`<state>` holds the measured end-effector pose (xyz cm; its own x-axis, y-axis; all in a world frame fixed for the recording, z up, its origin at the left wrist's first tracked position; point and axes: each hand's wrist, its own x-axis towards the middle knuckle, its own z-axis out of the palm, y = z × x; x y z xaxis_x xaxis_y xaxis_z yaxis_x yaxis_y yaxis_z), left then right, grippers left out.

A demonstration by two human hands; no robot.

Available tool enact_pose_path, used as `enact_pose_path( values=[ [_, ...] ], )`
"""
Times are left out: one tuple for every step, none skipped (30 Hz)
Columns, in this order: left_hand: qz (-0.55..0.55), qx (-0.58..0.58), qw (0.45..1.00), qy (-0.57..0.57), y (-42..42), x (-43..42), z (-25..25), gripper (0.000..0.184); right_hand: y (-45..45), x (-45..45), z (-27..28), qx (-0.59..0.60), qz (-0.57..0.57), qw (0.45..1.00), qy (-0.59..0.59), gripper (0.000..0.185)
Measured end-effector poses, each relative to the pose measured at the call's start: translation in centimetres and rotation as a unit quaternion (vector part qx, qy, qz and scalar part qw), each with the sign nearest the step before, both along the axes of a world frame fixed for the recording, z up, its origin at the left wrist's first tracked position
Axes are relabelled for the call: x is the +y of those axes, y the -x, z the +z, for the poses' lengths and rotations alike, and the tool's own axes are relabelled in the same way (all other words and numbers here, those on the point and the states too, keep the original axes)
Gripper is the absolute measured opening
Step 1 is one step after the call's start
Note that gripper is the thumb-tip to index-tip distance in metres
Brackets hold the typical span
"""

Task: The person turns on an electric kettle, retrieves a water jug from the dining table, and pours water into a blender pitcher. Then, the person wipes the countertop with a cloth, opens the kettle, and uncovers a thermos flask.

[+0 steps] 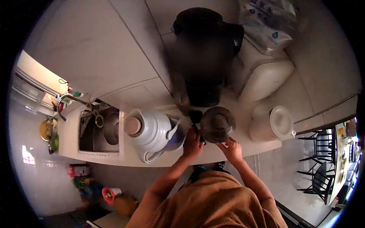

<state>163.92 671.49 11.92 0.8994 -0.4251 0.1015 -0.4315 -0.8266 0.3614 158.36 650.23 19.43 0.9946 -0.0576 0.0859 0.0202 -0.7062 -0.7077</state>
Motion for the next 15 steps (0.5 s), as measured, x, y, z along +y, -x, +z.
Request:
enact_pose_path(
  values=[
    [-0.004, 0.033, 0.999, -0.001, 0.1, 0.1, 0.9, 0.065, -0.1, 0.1, -0.2, -0.011, -0.011, 1.000, 0.000, 0.027],
    [0.000, 0.031, 1.000, -0.004, 0.5, 0.5, 1.7, 0.065, -0.2, 0.3, 0.3, -0.013, -0.008, 1.000, -0.002, 0.027],
    [-0.001, 0.036, 0.999, 0.030, 1.3, 0.9, 2.4, 0.063, -0.2, 0.4, 1.3, 0.006, -0.020, 1.000, -0.013, 0.027],
    [-0.003, 0.042, 0.997, 0.065, 2.2, 1.3, 3.0, 0.062, -0.2, 0.5, 2.0, 0.026, -0.033, 0.999, -0.023, 0.028],
    [0.000, 0.040, 0.997, 0.063, 2.8, 1.7, 3.4, 0.062, -0.3, 0.5, 2.2, 0.025, -0.031, 0.999, -0.025, 0.028],
    [0.012, 0.059, 0.995, 0.080, 3.4, 2.3, 3.8, 0.059, -0.4, 0.5, 2.3, 0.018, -0.028, 0.999, -0.028, 0.029],
    [0.025, 0.079, 0.992, 0.098, 4.2, 2.9, 4.0, 0.056, -0.4, 0.4, 2.4, 0.012, -0.023, 0.999, -0.030, 0.030],
    [0.030, 0.077, 0.992, 0.096, 4.9, 3.7, 3.7, 0.056, -0.5, 0.3, 2.3, 0.011, -0.019, 0.999, -0.032, 0.030],
    [0.037, 0.064, 0.991, 0.113, 5.6, 4.5, 3.3, 0.054, -0.7, 0.2, 2.3, 0.020, -0.014, 0.999, -0.027, 0.030],
    [0.044, 0.050, 0.989, 0.130, 6.1, 5.3, 3.0, 0.052, -0.8, 0.1, 2.2, 0.028, -0.009, 0.999, -0.022, 0.030],
    [0.048, 0.048, 0.989, 0.129, 6.6, 5.8, 3.7, 0.052, -0.8, 0.0, 1.7, 0.027, -0.005, 0.999, -0.023, 0.030],
    [0.063, 0.044, 0.987, 0.139, 7.2, 6.1, 5.0, 0.050, -0.8, -0.2, 0.9, 0.013, 0.005, 0.999, -0.039, 0.030],
    [0.075, 0.042, 0.985, 0.150, 7.6, 6.6, 5.7, 0.049, -0.8, -0.2, 0.3, 0.001, 0.013, 0.998, -0.054, 0.031],
    [0.074, 0.041, 0.985, 0.151, 8.0, 7.2, 5.7, 0.049, -0.8, -0.1, 0.2, 0.000, 0.011, 0.999, -0.053, 0.031],
    [0.070, 0.016, 0.983, 0.169, 8.2, 7.7, 5.7, 0.047, -0.8, 0.0, 0.1, -0.007, 0.011, 0.997, -0.070, 0.033]
  ],
)
